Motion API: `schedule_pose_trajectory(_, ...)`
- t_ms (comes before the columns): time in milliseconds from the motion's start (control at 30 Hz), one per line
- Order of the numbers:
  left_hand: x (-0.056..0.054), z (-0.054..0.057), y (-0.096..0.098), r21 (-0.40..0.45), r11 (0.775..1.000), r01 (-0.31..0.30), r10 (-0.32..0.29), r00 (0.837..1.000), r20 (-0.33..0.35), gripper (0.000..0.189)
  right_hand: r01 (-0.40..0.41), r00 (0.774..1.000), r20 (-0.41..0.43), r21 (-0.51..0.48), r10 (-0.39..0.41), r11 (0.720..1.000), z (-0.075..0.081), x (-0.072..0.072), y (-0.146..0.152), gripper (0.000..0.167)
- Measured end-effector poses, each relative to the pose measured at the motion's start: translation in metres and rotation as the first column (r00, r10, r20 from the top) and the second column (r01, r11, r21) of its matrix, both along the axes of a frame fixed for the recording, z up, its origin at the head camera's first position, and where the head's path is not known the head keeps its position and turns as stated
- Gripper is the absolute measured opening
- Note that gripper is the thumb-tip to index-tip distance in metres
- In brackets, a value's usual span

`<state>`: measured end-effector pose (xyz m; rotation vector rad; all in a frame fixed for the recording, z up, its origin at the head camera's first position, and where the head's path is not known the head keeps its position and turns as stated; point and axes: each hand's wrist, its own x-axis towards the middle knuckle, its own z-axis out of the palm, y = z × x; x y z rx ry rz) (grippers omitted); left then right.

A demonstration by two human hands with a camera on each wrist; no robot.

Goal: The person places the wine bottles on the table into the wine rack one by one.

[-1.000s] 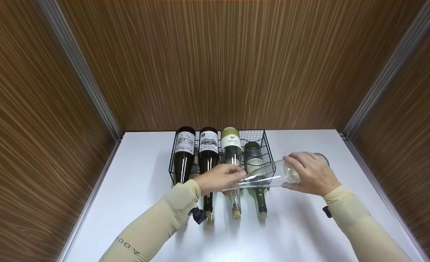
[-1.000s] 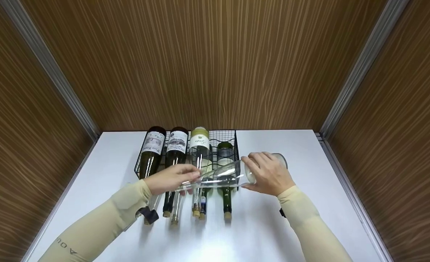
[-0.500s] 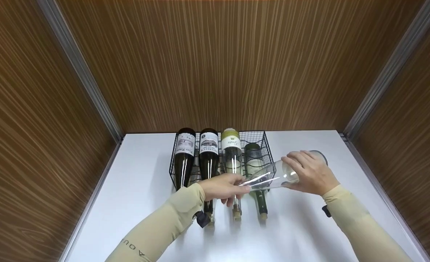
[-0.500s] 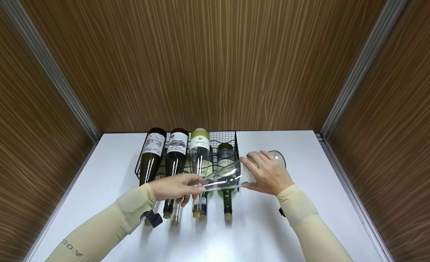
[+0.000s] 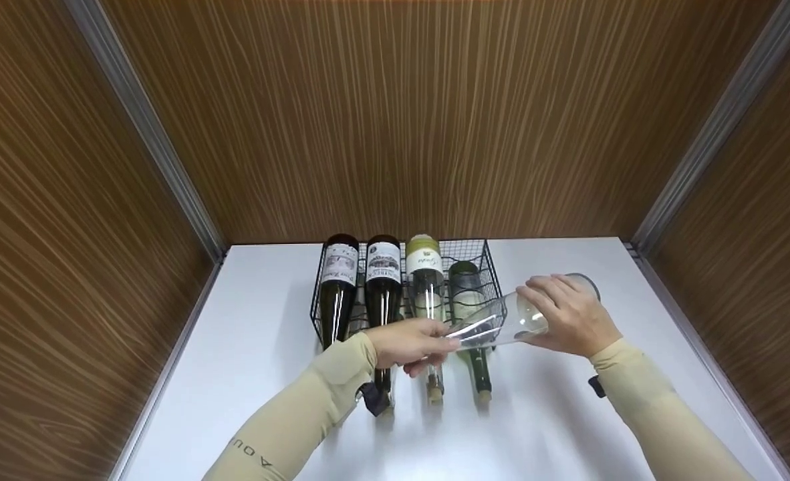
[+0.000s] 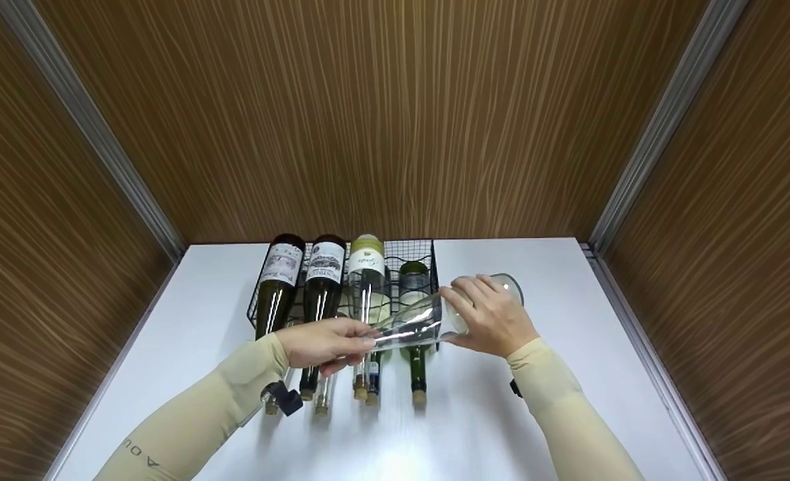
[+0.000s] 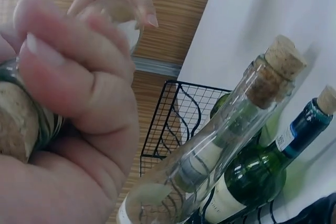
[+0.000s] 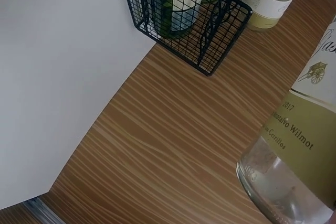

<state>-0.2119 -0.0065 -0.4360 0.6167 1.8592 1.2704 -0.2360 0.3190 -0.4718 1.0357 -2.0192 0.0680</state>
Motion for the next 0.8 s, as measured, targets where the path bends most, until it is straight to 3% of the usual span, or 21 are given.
schedule_pose_trajectory(267,0.01,-0.002,0.004,0.034,0.996,-0.082,0.084,0.995,-0.045,0.034,0.036,0.998,0.06,-0.018,-0.035,0.999,0.001,-0.006,-0.002,0.088)
schedule_pose_trajectory(467,0.02,-0.004,0.013,0.063,0.978,-0.199,0.202,0.978,-0.049,0.026,0.165,0.978,0.14,-0.055,-0.156,0.985,0.002,-0.009,-0.003,0.094)
schedule_pose_trajectory(567,0.027,-0.006,0.021,0.101,0.952,-0.29,0.292,0.956,-0.009,0.022,0.247,0.954,0.201,-0.121,-0.22,0.961,0.0,-0.01,-0.006,0.097)
schedule_pose_trajectory(667,0.034,-0.008,0.031,0.151,0.912,-0.382,0.379,0.924,0.045,0.024,0.313,0.93,0.265,-0.215,-0.253,0.925,-0.004,-0.012,-0.008,0.096)
schedule_pose_trajectory(800,0.042,-0.012,0.046,0.194,0.852,-0.487,0.484,0.873,0.068,0.028,0.395,0.893,0.365,-0.36,-0.262,0.845,-0.006,-0.016,-0.011,0.085)
